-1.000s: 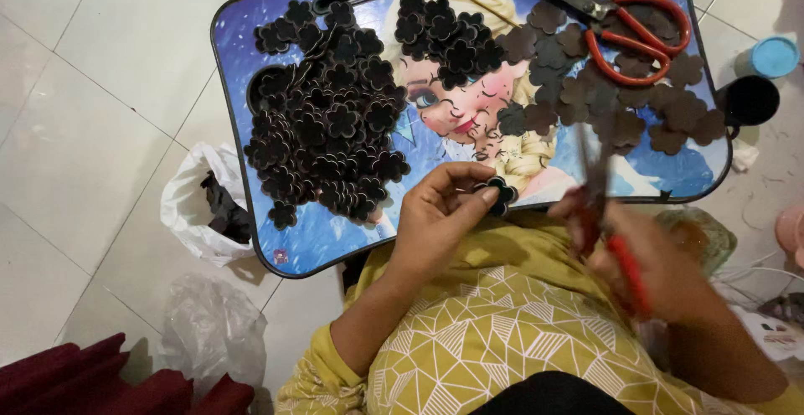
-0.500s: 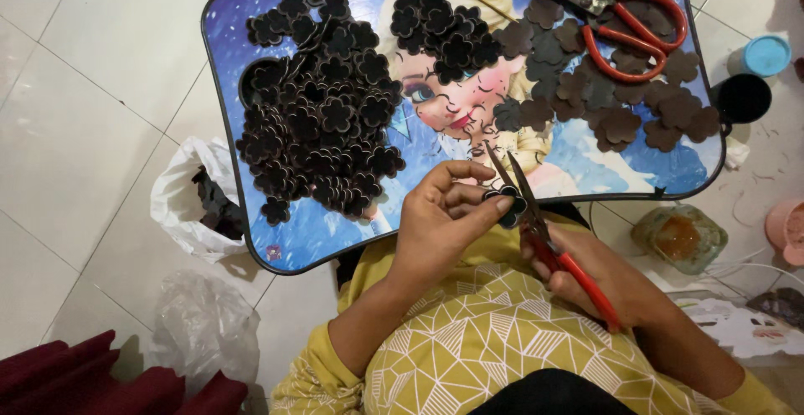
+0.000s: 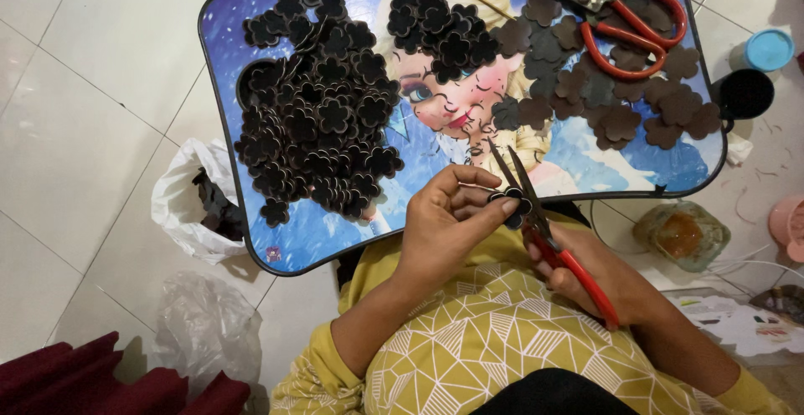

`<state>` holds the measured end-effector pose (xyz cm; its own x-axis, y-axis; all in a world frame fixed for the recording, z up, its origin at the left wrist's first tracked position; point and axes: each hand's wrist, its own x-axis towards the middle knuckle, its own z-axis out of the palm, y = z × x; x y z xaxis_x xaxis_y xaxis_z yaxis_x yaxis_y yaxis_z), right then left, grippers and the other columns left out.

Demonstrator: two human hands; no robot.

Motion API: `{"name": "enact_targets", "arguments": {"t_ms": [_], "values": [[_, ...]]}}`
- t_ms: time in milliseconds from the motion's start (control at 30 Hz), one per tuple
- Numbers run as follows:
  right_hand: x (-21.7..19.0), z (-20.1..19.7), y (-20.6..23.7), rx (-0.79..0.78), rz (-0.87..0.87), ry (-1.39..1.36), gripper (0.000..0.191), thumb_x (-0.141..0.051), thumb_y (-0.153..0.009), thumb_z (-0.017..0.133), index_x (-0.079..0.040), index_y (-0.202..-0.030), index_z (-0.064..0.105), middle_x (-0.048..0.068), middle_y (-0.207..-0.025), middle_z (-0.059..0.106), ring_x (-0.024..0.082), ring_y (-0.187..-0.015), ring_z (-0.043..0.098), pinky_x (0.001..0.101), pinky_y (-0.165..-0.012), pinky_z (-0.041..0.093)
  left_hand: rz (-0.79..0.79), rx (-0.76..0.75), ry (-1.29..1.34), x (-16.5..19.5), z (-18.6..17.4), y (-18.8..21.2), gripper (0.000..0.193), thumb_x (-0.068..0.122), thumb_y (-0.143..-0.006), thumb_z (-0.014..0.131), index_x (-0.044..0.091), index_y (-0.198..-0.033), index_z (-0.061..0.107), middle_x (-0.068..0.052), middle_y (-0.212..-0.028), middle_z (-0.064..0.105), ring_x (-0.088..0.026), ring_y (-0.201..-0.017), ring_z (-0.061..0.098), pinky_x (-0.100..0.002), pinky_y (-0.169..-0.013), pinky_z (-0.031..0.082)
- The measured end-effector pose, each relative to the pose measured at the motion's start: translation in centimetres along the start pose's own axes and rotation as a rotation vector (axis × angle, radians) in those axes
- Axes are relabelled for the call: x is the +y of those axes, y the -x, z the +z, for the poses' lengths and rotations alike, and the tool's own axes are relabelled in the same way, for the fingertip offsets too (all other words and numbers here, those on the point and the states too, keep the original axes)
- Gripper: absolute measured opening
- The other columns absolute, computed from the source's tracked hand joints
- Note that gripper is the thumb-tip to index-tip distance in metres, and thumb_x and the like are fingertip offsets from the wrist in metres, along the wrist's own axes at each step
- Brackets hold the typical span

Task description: The person sits on the floor with a patterned board on their lap and uses red-handled scissors to trim the edges of dark flower-shaped fabric cutouts one at a time. They place trimmed flowers into a growing pile on the board and drop scraps into a plastic bag beside them.

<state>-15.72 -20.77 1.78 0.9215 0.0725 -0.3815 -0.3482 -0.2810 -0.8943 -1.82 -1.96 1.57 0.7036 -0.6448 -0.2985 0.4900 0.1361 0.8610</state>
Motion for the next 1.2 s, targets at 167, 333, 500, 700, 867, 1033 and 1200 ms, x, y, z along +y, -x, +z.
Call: {"name": "enact_targets", "arguments": {"t_ms": [167, 333, 500, 700, 867, 1033, 1200], "values": [[0.5, 0.1, 0.1, 0.019, 0.030, -0.024, 0.086, -0.093, -0.077, 0.042, -0.008, -0.088, 0.054, 0.001, -0.071, 0.054, 0.012, -0.062, 0.049, 0.0280, -0.054, 0.041, 0.040, 0.003, -0.011, -0.2, 0.3, -0.2, 0.027, 0.001, -0.090, 0.077, -0.001, -0.113, 0.064, -0.008, -0.094, 0.074, -0.008, -0.085, 0.070, -0.020, -0.074, 0.056], [0.6, 0.1, 0.3, 0.030, 0.116, -0.097, 0.076, -0.082, -0.076, 0.055, -0.007, -0.088, 0.051, 0.002, -0.071, 0.051, 0.013, -0.061, 0.046, 0.0291, -0.053, 0.039, 0.045, 0.003, 0.041, -0.3, 0.3, -0.3, 0.025, 0.001, -0.090, 0.076, -0.001, -0.112, 0.063, -0.007, -0.095, 0.074, -0.007, -0.087, 0.071, -0.020, -0.077, 0.057], [-0.1, 0.1, 0.1, 0.022, 0.070, -0.138, 0.073, -0.078, -0.081, 0.054, -0.006, -0.090, 0.052, 0.001, -0.073, 0.049, 0.012, -0.064, 0.044, 0.0275, -0.056, 0.037, 0.040, 0.000, 0.023, -0.2, 0.2, -0.4, 0.021, 0.002, -0.092, 0.077, -0.002, -0.109, 0.067, -0.006, -0.097, 0.074, -0.007, -0.087, 0.068, -0.021, -0.078, 0.056], [-1.2, -0.2, -0.1, -0.017, -0.040, -0.101, 0.088, -0.087, -0.081, 0.048, -0.004, -0.109, 0.054, 0.001, -0.078, 0.048, 0.013, -0.066, 0.043, 0.0284, -0.056, 0.038, 0.041, -0.033, -0.020, 0.5, 0.0, -0.2, 0.018, 0.005, -0.094, 0.074, -0.001, -0.111, 0.071, -0.005, -0.100, 0.075, -0.007, -0.090, 0.069, -0.022, -0.081, 0.056], [-1.6, -0.5, -0.3, -0.037, -0.057, 0.044, 0.087, -0.089, -0.082, 0.041, -0.006, -0.106, 0.056, 0.001, -0.075, 0.050, 0.015, -0.065, 0.045, 0.0306, -0.057, 0.039, 0.072, -0.008, -0.082, 1.0, 0.0, -0.1, 0.033, 0.003, -0.089, 0.076, 0.001, -0.120, 0.065, -0.004, -0.096, 0.073, -0.006, -0.087, 0.067, -0.021, -0.078, 0.056], [-1.7, -0.5, -0.3, -0.047, -0.044, 0.069, 0.089, -0.090, -0.079, 0.040, -0.008, -0.109, 0.056, 0.001, -0.072, 0.052, 0.016, -0.062, 0.048, 0.0323, -0.055, 0.041, 0.090, 0.010, -0.120, 1.1, -0.2, -0.1, 0.030, 0.004, -0.088, 0.079, 0.001, -0.110, 0.060, -0.003, -0.094, 0.070, -0.006, -0.084, 0.066, -0.021, -0.075, 0.055], [-1.7, -0.4, -0.2, -0.030, -0.047, 0.096, 0.087, -0.089, -0.081, 0.039, -0.008, -0.107, 0.056, 0.002, -0.072, 0.053, 0.017, -0.062, 0.050, 0.0329, -0.056, 0.043, 0.076, -0.005, -0.105, 0.9, -0.6, -0.2, 0.028, 0.004, -0.088, 0.080, 0.001, -0.107, 0.060, -0.003, -0.092, 0.069, -0.004, -0.080, 0.063, -0.019, -0.072, 0.053]]}}
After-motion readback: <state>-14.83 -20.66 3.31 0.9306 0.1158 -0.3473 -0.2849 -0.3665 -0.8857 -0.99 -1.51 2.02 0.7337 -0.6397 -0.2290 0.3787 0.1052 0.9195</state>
